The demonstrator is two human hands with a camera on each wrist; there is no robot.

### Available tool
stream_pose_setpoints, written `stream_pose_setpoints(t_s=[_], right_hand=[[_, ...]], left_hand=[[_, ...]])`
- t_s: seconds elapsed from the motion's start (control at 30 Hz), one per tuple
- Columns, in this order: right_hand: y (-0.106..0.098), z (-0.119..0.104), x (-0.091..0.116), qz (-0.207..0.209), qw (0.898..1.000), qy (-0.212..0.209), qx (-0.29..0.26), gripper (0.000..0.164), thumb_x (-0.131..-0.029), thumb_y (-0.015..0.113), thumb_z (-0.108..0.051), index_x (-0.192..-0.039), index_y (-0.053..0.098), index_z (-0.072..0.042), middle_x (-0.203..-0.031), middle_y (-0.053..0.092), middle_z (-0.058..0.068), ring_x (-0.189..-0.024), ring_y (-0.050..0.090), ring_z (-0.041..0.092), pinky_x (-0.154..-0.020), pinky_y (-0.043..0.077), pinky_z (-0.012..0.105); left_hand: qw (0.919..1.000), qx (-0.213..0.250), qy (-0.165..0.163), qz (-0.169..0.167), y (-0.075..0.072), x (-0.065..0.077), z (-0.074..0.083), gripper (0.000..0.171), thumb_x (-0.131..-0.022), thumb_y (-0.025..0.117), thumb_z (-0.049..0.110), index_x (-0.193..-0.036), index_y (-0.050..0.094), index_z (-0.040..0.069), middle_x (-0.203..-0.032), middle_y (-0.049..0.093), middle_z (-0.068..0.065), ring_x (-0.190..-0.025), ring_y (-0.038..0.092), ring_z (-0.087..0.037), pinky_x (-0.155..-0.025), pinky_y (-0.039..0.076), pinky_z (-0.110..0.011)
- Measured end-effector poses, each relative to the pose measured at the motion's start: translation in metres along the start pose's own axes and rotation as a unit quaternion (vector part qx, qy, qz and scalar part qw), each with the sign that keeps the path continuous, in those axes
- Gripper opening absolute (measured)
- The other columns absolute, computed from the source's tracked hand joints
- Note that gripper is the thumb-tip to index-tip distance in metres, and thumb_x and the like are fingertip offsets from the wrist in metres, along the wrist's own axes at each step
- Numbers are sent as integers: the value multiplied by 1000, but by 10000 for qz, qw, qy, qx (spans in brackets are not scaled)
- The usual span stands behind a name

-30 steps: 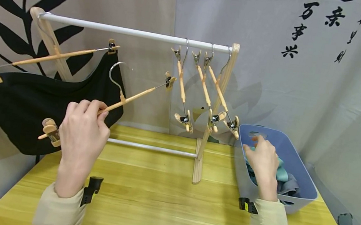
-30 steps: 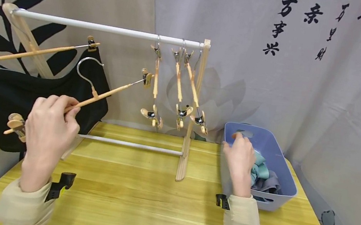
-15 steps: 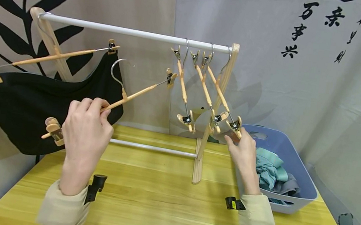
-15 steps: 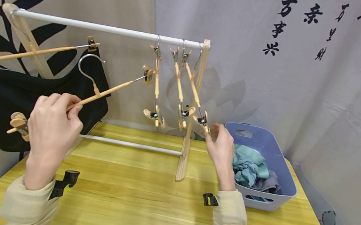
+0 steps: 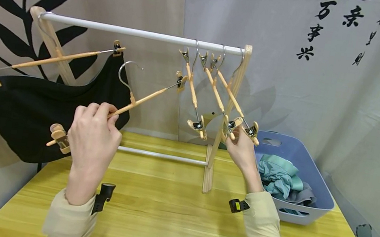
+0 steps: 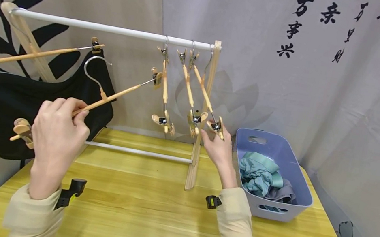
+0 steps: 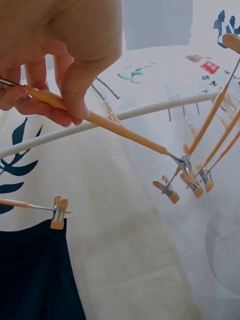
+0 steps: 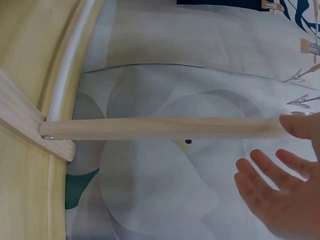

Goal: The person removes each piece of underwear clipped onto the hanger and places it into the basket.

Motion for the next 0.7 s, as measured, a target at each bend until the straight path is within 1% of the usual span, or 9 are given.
stream_pose_setpoints(t_s=[0.03,0.1,0.2,0.27,0.33,0.37,0.5,0.6,0.7], right_hand=[[1,-3,-2,82,9998,-164,27,33,-88,54,-21,-115,46,-4,-104,62,21,-88,63,33,-75,51,41],[2,-7,-5,240,9986,-475,61,30,-87,59,-21,-108,47,-5,-89,60,18,-71,59,30,-63,48,38],[5,-12,-8,362,9957,-848,79,24,-86,63,-21,-100,51,-6,-78,53,9,-62,47,20,-57,39,31],[7,-14,-9,362,9945,-978,33,17,-86,63,-20,-96,56,-8,-78,54,7,-62,46,19,-56,38,30],[7,-15,-9,397,9933,-1087,71,12,-86,63,-17,-90,58,-7,-79,59,7,-65,50,19,-58,40,30],[8,-16,-9,394,9929,-1119,102,10,-86,63,-16,-88,59,-7,-78,59,9,-64,51,20,-58,40,31],[9,-18,-11,502,9903,-1233,394,9,-85,63,-12,-83,59,-4,-74,60,11,-63,54,21,-57,42,32],[10,-18,-12,577,9887,-1275,541,11,-84,63,-10,-78,57,-3,-67,56,10,-56,48,20,-52,37,29],[11,-18,-14,616,9884,-1271,560,13,-83,64,-7,-75,55,-2,-63,53,10,-52,42,18,-47,32,26]], left_hand=[[10000,6,5,6,0,0,0,13,-87,55,3,-91,63,-6,-85,61,-22,-78,47,-36,-64,42,-46],[10000,16,11,14,0,0,0,13,-87,55,3,-91,63,-6,-85,61,-22,-78,47,-36,-64,42,-46],[10000,11,13,18,0,-1,1,13,-87,55,3,-91,63,-6,-85,61,-22,-77,47,-36,-65,42,-46],[10000,0,-2,18,-1,-1,1,13,-87,54,3,-91,63,-6,-85,61,-22,-78,47,-36,-65,42,-46],[10000,-8,-24,20,-1,-1,1,13,-87,54,3,-91,63,-6,-85,61,-22,-78,47,-36,-65,42,-46],[10000,-12,-35,22,-2,-1,1,13,-87,54,3,-91,63,-6,-85,61,-22,-78,47,-36,-65,42,-46],[9999,-45,-87,50,-3,-2,1,13,-87,54,3,-90,63,-6,-84,61,-22,-78,47,-37,-64,42,-47],[9998,-75,-160,74,-4,-3,1,14,-87,54,3,-91,63,-6,-85,60,-22,-79,47,-37,-64,42,-48],[9996,-125,-246,88,-5,-4,2,14,-87,53,3,-91,63,-6,-86,61,-23,-80,48,-38,-64,42,-49]])
Point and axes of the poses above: each hand's wrist, its own x-axis away from the middle knuckle, its own y-axis out of the palm, z = x × y, the point moved 7 cm from there along -x, towards the middle knuckle
